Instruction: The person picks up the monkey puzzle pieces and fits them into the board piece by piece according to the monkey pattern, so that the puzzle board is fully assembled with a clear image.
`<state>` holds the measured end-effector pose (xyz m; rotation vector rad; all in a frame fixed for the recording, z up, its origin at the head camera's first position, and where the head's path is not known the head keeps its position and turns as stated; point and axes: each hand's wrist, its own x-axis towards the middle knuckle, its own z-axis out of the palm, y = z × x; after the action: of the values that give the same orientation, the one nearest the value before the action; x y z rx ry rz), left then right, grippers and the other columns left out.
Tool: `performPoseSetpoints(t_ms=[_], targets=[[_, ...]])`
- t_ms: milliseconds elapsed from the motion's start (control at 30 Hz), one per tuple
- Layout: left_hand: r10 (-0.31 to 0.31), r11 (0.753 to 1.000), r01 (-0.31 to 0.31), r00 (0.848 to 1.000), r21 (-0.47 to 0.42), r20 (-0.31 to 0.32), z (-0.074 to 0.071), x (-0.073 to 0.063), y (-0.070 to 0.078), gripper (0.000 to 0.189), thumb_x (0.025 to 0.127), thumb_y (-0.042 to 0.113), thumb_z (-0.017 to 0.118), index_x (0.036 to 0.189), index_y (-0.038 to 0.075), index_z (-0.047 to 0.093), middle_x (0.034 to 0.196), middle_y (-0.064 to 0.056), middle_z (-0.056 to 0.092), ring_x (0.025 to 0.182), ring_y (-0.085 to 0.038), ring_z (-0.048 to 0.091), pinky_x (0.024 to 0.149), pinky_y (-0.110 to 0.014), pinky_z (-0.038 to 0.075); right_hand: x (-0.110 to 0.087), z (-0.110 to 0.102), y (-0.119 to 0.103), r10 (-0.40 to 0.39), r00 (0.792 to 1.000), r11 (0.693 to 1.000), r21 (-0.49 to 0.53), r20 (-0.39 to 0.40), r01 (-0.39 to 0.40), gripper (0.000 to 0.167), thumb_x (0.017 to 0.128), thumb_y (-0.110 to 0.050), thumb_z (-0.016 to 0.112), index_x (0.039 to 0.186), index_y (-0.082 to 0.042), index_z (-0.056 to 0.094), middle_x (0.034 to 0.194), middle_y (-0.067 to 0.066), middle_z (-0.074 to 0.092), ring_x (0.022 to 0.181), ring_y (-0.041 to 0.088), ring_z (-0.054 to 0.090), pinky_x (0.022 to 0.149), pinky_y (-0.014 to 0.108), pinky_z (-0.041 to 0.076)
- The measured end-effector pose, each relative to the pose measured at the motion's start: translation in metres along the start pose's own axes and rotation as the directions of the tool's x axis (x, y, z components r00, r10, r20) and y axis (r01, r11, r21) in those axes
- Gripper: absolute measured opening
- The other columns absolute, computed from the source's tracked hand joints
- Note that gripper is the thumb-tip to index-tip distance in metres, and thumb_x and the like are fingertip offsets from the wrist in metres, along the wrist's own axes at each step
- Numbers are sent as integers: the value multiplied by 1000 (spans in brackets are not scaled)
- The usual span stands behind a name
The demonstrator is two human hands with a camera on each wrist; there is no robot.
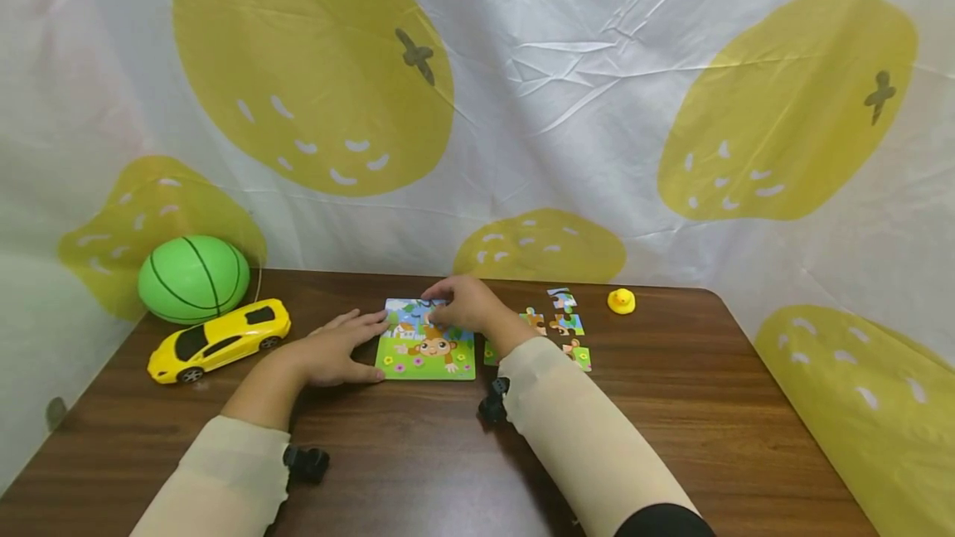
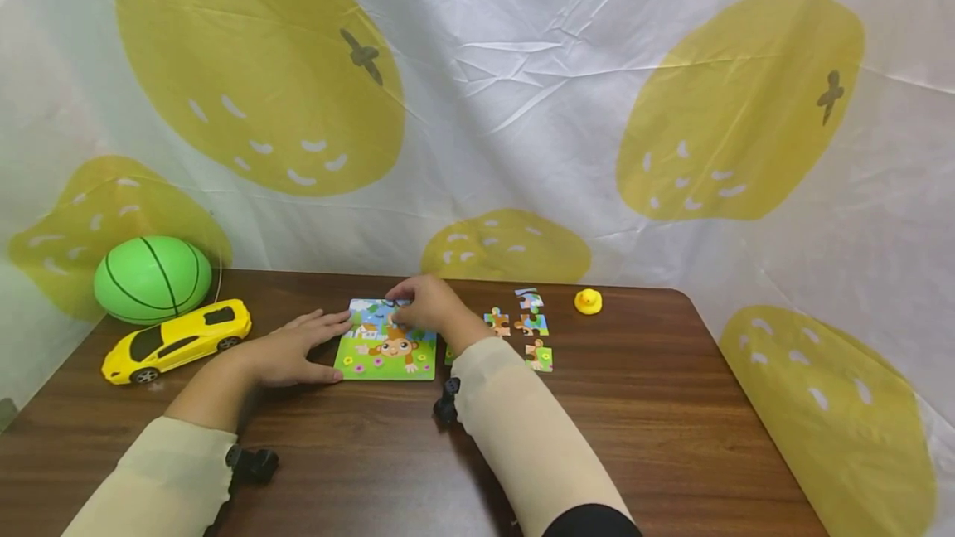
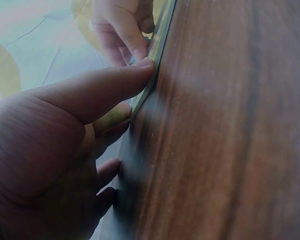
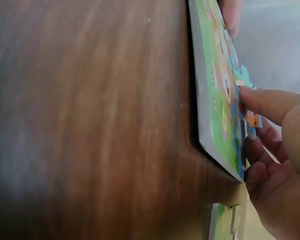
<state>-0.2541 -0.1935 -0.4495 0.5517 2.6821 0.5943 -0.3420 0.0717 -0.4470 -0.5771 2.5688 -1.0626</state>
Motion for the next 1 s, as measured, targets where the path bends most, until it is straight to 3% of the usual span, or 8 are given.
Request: performPoseSetpoints(t_ms=[200,333,633,1000], targets=[[-9,1000,9,1000,-2,6,0,-1,1,92,95,59,74,169,19,36,181,-2,23,168,-46,9,128,-78,13,1,3,-5,-1,1000,997,-72,3,1,32,99,-21,79,131,-16,77,121,6,78,87,14,75,82,35,63],[-12,1000,12,1000,1,7,1,-1,1,92,94,59,74,169,19,37,181,-2,23,168,-47,9,128,-79,13,1,3,-8,-8,1000,990,-137,1,8,31,99,-23,79,130,-17,78,127,6,75,98,16,73,88,36,63],[-13,1000,13,1000,2,4,-1,-1,4,91,95,58,74,169,19,36,181,-2,23,168,-46,10,128,-78,13,1,3,-10,28,1000,986,-165,0,-28,31,100,-26,78,131,-20,78,143,8,63,122,26,64,105,45,57],[-11,1000,11,1000,5,5,0,0,1,92,95,59,74,169,20,36,181,-2,22,168,-46,10,128,-78,13,0,3,-14,60,998,987,-150,35,-54,28,101,-27,76,129,-22,80,146,9,59,89,14,72,86,34,61]])
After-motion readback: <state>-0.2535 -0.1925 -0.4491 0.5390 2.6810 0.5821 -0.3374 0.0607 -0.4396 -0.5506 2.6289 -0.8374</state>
